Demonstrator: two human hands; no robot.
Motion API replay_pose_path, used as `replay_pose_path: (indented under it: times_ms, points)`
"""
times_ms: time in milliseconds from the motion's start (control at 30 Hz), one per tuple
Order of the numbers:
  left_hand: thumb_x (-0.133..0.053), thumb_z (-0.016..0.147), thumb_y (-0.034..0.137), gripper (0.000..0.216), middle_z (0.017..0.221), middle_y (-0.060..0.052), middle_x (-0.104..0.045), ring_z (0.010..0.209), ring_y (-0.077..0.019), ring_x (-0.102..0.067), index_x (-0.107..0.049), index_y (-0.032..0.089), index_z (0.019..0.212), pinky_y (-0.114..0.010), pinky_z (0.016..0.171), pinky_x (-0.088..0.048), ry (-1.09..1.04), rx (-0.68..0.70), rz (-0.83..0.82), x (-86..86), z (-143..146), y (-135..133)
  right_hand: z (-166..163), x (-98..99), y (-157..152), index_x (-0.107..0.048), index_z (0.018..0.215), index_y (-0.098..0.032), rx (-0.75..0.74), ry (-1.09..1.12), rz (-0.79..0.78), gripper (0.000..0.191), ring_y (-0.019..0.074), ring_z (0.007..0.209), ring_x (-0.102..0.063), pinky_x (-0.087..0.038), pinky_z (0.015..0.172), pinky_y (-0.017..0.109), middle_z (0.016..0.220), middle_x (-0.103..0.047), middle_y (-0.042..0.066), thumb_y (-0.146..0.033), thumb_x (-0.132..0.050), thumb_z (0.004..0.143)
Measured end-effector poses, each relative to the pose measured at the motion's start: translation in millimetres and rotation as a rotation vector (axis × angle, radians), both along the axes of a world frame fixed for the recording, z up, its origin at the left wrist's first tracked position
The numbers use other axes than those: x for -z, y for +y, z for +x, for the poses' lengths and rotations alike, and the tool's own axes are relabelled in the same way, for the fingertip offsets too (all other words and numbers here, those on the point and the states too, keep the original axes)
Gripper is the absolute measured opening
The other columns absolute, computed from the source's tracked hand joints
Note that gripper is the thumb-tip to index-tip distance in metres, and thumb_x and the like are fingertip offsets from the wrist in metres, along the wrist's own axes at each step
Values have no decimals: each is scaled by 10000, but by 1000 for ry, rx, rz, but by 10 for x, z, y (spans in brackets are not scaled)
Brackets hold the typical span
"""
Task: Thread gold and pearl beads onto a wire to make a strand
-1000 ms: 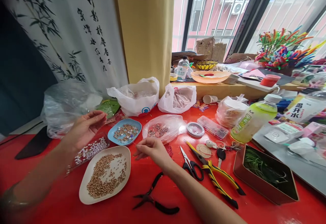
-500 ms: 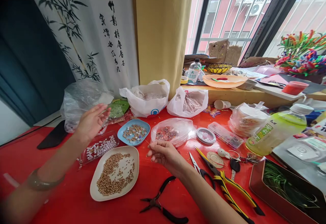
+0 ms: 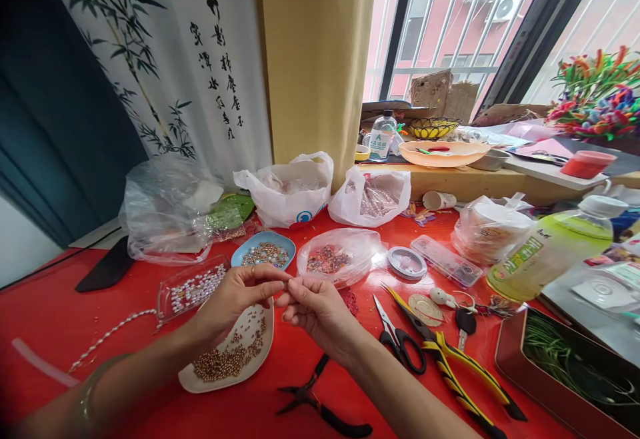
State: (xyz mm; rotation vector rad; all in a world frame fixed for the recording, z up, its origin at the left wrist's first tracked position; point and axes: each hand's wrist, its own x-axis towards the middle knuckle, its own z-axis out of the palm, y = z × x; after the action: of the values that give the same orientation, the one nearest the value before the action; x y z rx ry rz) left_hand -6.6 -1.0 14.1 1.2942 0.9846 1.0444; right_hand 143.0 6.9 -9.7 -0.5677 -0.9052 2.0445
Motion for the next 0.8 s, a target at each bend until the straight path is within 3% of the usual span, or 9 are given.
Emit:
replay_pose_path:
  times_ms: [267,367,533,800]
  points:
    - [-597,688,220,74,707,-18,-573,730,-153,-515,-654,174,680,-259,685,-403,213,-8,222,-68,-96,13,-12,-4,-44,-631,767,-115,-48,-22,25,140,54,566,-625,-463,513,107,681,-667,20,-251,-599,761]
    - [-581,695,227,82,704,-14,-569,705,-142,-510,-626,162,673,-254,679,-409,238,-22,184,-99,-108,13,-8,-49,-55,-616,785,-121,-36,-98,39,146,81,606,-638,-469,545,142,719,-678,36,-262,-605,750]
    - [-578,678,243,104,704,-14,-554,619,-116,-492,-602,145,704,-215,536,-420,185,19,58,-93,-107,28,-8,-106,-68,-591,709,-126,20,-231,115,143,100,575,-634,-469,559,189,664,-676,37,-265,-621,721]
    - [-599,647,218,81,637,12,-544,557,-90,-482,-603,142,675,-206,509,-408,68,51,-97,-76,-103,34,-7,-121,-92,-576,665,-136,81,-285,191,112,98,523,-607,-460,549,211,599,-664,23,-226,-575,732]
